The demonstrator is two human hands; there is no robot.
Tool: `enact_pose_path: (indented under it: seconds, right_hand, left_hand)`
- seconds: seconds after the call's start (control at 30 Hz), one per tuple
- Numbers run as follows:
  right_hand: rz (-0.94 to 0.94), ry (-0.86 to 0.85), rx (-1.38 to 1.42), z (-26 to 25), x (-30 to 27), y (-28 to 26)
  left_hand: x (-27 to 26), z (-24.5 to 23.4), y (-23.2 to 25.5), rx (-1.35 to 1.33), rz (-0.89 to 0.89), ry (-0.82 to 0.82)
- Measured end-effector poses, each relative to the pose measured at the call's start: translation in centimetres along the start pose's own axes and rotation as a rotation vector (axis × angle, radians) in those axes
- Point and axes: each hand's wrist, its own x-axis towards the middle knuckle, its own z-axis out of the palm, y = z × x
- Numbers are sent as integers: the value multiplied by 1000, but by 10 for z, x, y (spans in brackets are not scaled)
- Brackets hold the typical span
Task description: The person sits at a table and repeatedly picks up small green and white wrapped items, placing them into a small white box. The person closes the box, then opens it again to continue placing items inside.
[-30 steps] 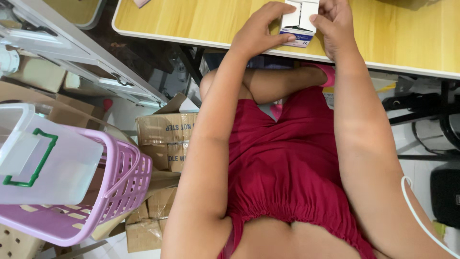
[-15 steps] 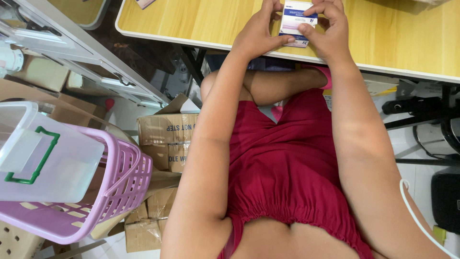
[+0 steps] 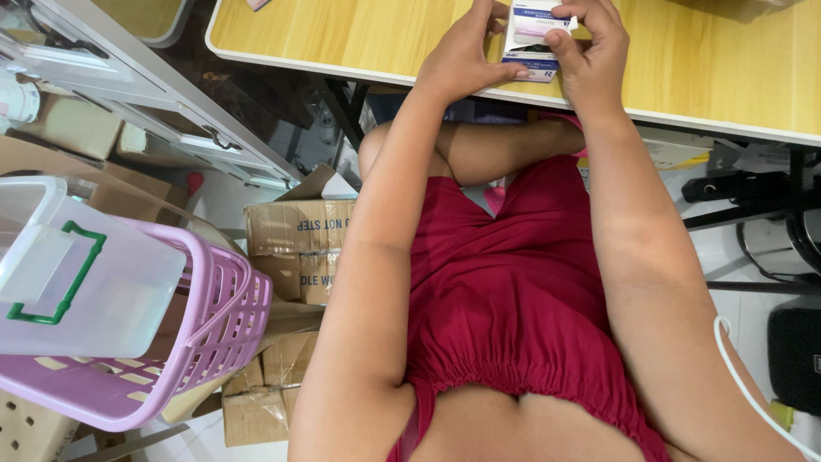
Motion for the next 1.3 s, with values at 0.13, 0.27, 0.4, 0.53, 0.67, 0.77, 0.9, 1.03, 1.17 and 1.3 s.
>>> enact_pose_path:
  seconds: [0.13,0.27,0.4,0.53,0.67,0.77,0.9,1.03,1.17,1.3]
  right_hand:
    - [-76,-19,-102,-1,-1,-3]
    - [-106,-33,-106,-2,-2,-5]
    - [-118,-32,-141,-1,-1,-6]
    - [-97,-37,-143,0,-1,-5]
    - [-104,-23,-175,1,1,-4]
    - [-104,-13,-188,1,0,-3]
    - [-106,-7,-193,2,1,-2]
    - [-110,17,-221,5,0,-2]
    - [-115,33,-240,7,-2,-4]
    - [-121,49,-300,8,-1,-6]
  left_hand:
    - [0,-1,3,-24,-6,-5]
    - [-2,-2,7,-22,-28,4]
    - [-1,-2,10,-20,-52,6]
    - [-4,-5,15,33,42,49]
    - [-8,-10,22,77,141,6]
    - [-7,-10,24,38,184,1]
    - [-5,-9,25,77,197,16]
    - [-8,-9,25,133,123,-43]
    - [-9,-8,25,145,148,-32]
    - [-7,-7,24,126,157,-13]
